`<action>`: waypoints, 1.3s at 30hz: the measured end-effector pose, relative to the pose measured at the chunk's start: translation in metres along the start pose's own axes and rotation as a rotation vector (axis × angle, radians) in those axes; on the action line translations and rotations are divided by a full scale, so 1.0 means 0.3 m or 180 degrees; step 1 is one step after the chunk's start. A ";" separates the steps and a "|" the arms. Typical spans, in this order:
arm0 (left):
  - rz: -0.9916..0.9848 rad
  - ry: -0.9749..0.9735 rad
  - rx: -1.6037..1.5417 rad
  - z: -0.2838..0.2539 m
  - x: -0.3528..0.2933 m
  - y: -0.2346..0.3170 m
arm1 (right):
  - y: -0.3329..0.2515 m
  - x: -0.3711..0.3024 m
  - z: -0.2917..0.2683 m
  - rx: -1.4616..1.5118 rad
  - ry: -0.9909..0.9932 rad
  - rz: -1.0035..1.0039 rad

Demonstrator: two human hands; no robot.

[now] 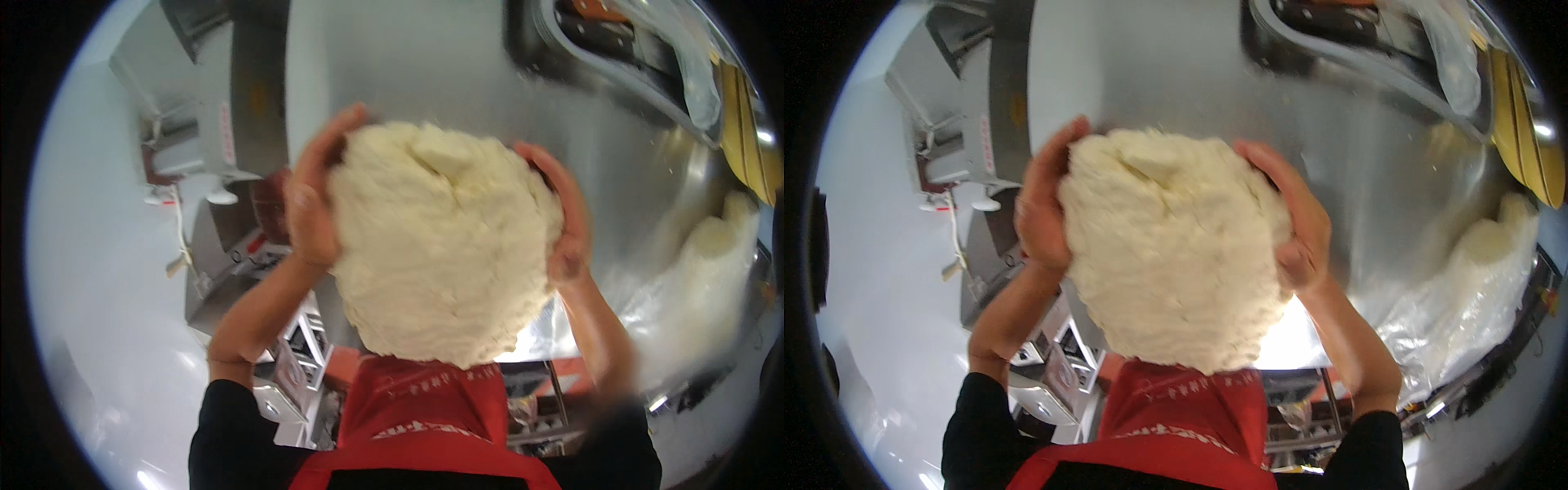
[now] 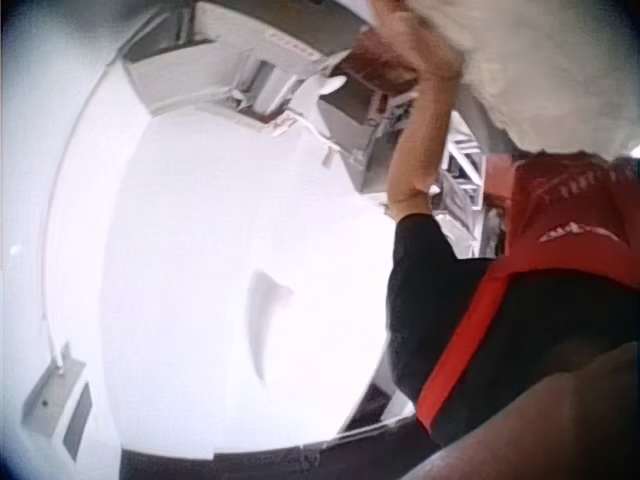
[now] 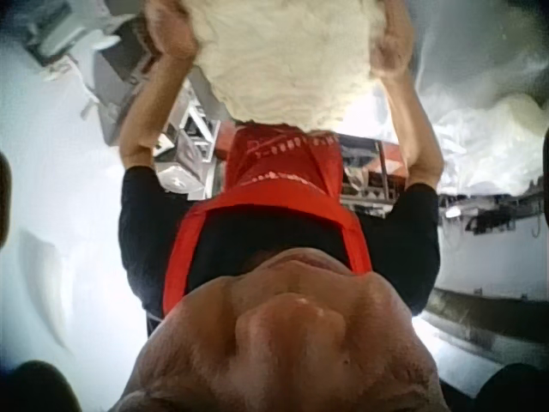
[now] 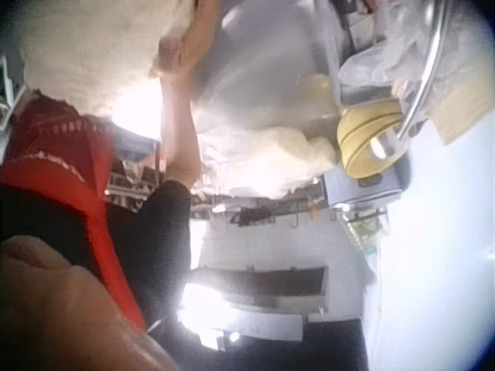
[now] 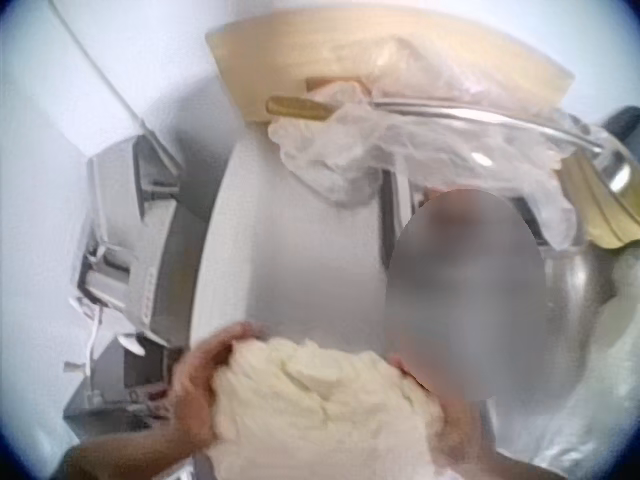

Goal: The person cleans the floor, then retrieves dough from a mixer and kneads it on a stainless steel table. They feed the dough through a roller machine to flatten it, then continue kneading and rolling the dough.

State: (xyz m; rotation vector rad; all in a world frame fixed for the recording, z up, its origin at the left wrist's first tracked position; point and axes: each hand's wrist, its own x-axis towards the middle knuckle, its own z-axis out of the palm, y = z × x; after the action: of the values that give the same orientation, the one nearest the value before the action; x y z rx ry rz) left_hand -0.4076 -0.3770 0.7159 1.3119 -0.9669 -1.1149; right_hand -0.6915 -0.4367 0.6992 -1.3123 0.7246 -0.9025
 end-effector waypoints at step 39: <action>-0.0176 0.0224 0.0278 0.347 -0.313 0.103 | -0.096 -0.377 -0.184 0.0176 0.1394 0.0175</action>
State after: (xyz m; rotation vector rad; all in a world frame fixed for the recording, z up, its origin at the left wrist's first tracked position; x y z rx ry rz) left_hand -0.5277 -0.3111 0.7588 1.4467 -0.9412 -1.0713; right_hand -0.7982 -0.3655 0.7147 -1.0486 1.0601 -1.1727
